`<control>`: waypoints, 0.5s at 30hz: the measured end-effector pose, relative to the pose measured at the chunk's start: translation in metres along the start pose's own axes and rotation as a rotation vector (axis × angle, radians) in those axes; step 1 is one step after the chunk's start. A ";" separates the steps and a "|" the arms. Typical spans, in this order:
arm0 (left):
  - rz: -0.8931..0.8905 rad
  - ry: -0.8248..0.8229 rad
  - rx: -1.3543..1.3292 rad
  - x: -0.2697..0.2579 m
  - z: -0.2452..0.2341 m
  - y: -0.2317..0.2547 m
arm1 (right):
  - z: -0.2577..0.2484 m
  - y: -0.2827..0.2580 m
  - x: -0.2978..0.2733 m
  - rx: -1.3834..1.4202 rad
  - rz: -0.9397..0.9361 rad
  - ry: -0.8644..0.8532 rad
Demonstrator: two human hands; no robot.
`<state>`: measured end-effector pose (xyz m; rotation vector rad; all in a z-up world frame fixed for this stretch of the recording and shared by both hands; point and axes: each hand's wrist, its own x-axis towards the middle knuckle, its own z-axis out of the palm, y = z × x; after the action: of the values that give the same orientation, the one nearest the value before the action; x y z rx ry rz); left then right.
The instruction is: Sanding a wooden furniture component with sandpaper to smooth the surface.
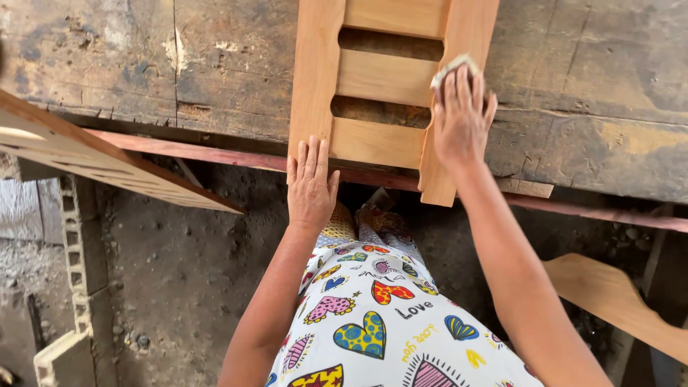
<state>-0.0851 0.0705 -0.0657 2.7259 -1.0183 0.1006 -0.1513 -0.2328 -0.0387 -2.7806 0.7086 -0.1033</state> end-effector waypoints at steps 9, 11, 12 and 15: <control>-0.042 0.052 0.062 -0.002 0.014 0.007 | 0.006 0.001 -0.050 -0.012 -0.095 0.092; -0.039 0.060 0.060 -0.003 0.015 0.007 | 0.001 -0.013 -0.098 0.028 -0.066 0.055; -0.046 0.058 0.057 -0.003 0.014 0.007 | 0.007 -0.010 -0.111 0.025 -0.070 0.049; -0.048 0.050 0.025 -0.002 0.011 0.008 | 0.018 -0.002 -0.127 -0.010 -0.066 0.059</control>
<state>-0.0918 0.0630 -0.0749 2.7532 -0.9432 0.1738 -0.2596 -0.1660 -0.0560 -2.8216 0.6337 -0.1955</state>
